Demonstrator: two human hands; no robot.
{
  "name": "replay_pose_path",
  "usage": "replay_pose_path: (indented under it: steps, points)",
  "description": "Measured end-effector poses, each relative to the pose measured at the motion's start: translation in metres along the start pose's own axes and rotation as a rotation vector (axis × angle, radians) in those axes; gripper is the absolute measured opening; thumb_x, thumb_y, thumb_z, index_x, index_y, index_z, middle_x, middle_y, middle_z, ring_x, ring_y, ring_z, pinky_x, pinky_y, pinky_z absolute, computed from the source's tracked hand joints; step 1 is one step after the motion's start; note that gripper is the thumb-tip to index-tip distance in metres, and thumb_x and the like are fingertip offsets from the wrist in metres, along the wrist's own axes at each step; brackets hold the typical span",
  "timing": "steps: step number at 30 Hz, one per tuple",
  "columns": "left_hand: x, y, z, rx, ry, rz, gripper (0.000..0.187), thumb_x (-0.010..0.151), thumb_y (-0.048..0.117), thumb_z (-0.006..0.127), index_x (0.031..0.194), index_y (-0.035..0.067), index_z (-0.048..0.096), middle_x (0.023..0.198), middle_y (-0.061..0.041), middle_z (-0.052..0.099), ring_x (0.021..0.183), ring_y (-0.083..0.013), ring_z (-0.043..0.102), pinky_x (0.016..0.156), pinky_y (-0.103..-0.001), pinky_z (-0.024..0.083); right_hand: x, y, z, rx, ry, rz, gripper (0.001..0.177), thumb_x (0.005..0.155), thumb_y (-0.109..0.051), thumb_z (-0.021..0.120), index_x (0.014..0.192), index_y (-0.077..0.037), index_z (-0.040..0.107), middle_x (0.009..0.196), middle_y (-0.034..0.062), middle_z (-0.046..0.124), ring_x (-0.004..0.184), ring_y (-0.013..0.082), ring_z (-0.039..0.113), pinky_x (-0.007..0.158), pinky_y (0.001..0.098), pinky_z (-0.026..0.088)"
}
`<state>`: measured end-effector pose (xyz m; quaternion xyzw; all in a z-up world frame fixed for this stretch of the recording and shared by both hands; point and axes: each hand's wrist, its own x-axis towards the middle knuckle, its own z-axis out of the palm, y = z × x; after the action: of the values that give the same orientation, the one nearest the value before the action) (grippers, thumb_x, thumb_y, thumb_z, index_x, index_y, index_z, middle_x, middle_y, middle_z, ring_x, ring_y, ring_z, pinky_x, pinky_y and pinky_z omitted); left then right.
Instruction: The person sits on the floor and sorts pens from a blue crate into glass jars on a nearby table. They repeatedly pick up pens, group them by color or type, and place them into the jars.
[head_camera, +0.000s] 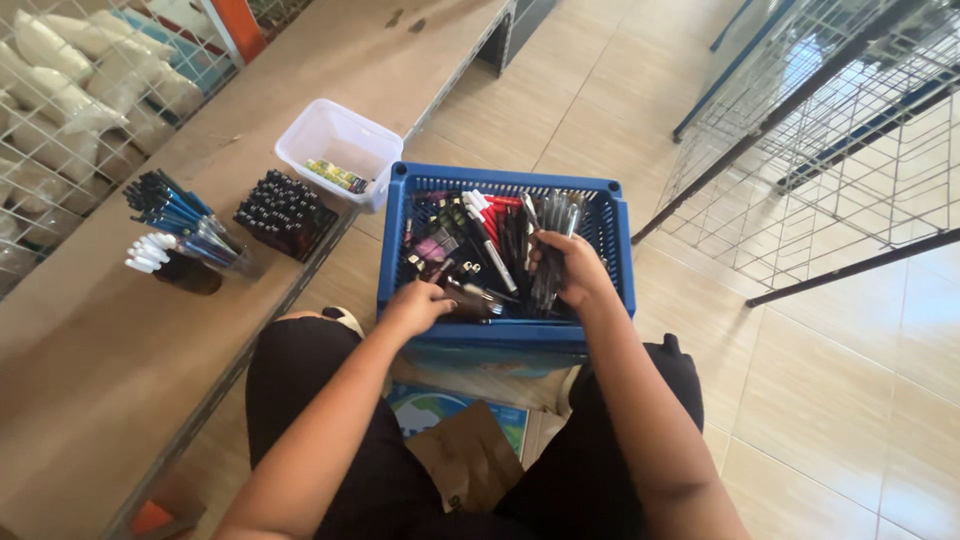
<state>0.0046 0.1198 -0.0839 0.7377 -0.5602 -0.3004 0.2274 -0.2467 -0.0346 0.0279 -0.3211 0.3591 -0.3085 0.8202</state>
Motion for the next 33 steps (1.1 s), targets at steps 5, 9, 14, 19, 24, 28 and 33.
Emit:
replay_pose_path:
  steps: [5,9,14,19,24,28,33]
  points:
    - [-0.001,0.014,-0.039,-0.626,0.062,-0.073,0.022,0.086,0.026,0.08,0.095,0.007,0.075,0.087,-0.006,0.072,0.076,-0.0166,0.063,0.068,-0.033,0.05,-0.006,-0.005,-0.004,0.051,-0.045,-0.017,0.011,0.095,-0.01,0.064,0.096,0.001,0.064,0.073,0.0083,0.061,0.061,0.0197,0.061,0.057,0.0312,0.053]
    - [0.002,0.036,-0.067,-0.783,0.016,-0.016,0.018,0.091,0.022,0.076,0.097,0.006,0.071,0.09,-0.001,0.07,0.081,-0.0115,0.063,0.069,-0.03,0.05,-0.007,-0.004,-0.004,0.126,-0.042,0.017,0.012,0.094,-0.013,0.062,0.094,-0.001,0.063,0.071,0.0066,0.06,0.061,0.0196,0.061,0.057,0.0312,0.054]
    - [0.017,0.069,-0.057,-1.35,-0.17,0.051,0.016,0.098,0.021,0.071,0.108,0.011,0.065,0.11,-0.004,0.067,0.103,-0.017,0.068,0.087,-0.037,0.06,0.001,0.003,0.006,0.275,-0.003,0.174,0.015,0.096,-0.017,0.062,0.097,-0.002,0.064,0.072,0.0036,0.06,0.063,0.0147,0.058,0.06,0.029,0.055]
    - [0.03,0.088,-0.032,-1.645,-0.223,0.006,0.033,0.097,0.03,0.065,0.125,0.013,0.056,0.121,-0.006,0.066,0.106,-0.0217,0.069,0.082,-0.045,0.062,0.005,0.013,0.009,0.321,-0.078,0.198,0.015,0.097,-0.016,0.061,0.095,-0.001,0.062,0.078,0.003,0.061,0.068,0.0127,0.059,0.059,0.0252,0.052]
    - [0.026,0.094,-0.009,-1.499,-0.143,-0.029,0.061,0.091,0.029,0.076,0.141,0.012,0.046,0.125,-0.009,0.062,0.113,-0.0228,0.065,0.091,-0.043,0.059,0.0,0.024,0.016,0.347,-0.141,0.212,0.016,0.1,-0.016,0.062,0.098,0.0,0.062,0.077,0.0035,0.059,0.068,0.013,0.057,0.061,0.0262,0.052]
    - [0.023,0.097,-0.006,-1.047,-0.054,0.125,0.084,0.083,0.026,0.088,0.15,0.014,0.039,0.137,-0.011,0.061,0.128,-0.025,0.059,0.108,-0.039,0.048,-0.002,0.008,0.018,0.29,-0.034,0.017,0.012,0.098,-0.016,0.06,0.099,-0.004,0.06,0.081,0.0033,0.061,0.07,0.0134,0.058,0.064,0.0273,0.052]
    - [0.001,0.119,-0.003,-0.61,-0.048,0.226,0.103,0.069,0.026,0.093,0.154,0.014,0.035,0.128,-0.014,0.066,0.119,-0.0273,0.065,0.105,-0.038,0.05,-0.003,-0.011,0.013,0.443,-0.043,-0.188,0.01,0.102,-0.014,0.06,0.102,-0.004,0.059,0.085,0.0031,0.06,0.075,0.0122,0.057,0.069,0.0263,0.051]
